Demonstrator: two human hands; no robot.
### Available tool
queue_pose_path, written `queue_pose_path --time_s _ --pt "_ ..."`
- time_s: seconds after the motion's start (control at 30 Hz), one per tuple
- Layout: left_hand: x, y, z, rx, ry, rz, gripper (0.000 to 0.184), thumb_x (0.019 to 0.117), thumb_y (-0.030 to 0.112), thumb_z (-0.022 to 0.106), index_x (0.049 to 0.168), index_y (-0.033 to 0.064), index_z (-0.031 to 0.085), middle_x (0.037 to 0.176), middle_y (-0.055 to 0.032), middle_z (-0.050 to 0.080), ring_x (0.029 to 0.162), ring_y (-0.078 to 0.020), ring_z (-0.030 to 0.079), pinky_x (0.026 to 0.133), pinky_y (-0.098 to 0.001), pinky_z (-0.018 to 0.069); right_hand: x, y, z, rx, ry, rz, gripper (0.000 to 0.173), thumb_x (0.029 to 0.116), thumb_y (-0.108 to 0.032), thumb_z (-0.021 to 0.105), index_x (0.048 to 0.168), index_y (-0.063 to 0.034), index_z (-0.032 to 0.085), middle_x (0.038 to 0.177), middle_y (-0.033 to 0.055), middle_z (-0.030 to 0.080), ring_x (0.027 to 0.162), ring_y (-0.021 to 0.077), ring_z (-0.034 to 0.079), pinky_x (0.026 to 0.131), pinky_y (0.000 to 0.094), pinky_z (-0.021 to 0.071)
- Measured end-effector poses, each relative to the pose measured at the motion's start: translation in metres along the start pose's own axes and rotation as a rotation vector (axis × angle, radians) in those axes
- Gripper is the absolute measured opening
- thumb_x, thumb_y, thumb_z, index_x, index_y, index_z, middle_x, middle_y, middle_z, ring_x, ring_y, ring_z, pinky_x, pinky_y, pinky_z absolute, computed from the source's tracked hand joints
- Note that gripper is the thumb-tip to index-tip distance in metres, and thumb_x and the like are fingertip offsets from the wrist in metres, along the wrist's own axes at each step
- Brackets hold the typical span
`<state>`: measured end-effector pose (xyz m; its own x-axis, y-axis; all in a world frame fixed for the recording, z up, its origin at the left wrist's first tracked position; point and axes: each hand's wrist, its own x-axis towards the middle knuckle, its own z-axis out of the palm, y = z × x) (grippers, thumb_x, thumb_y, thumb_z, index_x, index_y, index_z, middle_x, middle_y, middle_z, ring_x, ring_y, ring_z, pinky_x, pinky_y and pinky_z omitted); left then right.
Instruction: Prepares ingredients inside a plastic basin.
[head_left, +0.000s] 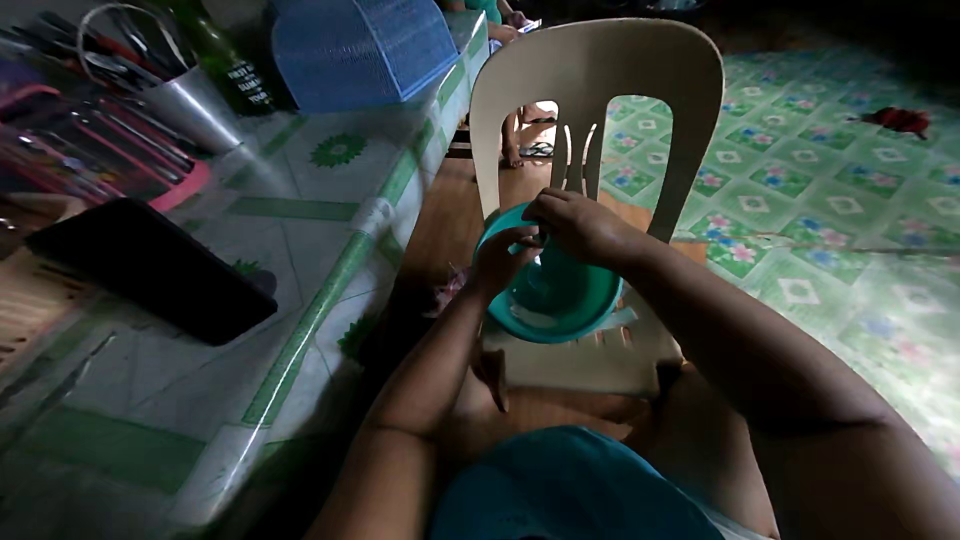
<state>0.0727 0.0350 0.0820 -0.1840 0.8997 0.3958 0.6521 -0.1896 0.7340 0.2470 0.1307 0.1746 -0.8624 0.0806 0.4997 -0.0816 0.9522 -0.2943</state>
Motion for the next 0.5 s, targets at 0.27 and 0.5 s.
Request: queue_pose_path --time_s 0.27,0.5 --pt "-0.006 -0.006 -0.004 0.068 0.160 -0.247 0.025 0.1005 0.026 0.066 0.115 0.0081 0.074 0.117 -0.0091 0.072 0.115 -0.0194 0.065 0.103 -0.0419 0.0509 -0.045 0.010 -0.003 0.060 0.210 0.359 0.019 0.1000 -0.005 0.060 0.116 0.0047 0.066 0.113 0.0205 0.066 0.104 0.0285 0.067 0.095 0.0425 0.0558" --pt "0.003 -0.025 -0.005 0.162 0.388 0.025 0.017 0.0972 0.020 0.070 0.104 0.0059 0.077 0.105 -0.0093 0.074 0.106 -0.0205 0.067 0.099 -0.0388 0.0525 -0.068 0.033 0.061 0.065 -0.074 0.566 0.018 0.0968 0.000 0.062 0.113 0.0021 0.071 0.117 0.0204 0.068 0.110 0.0341 0.067 0.098 0.0522 0.0542"
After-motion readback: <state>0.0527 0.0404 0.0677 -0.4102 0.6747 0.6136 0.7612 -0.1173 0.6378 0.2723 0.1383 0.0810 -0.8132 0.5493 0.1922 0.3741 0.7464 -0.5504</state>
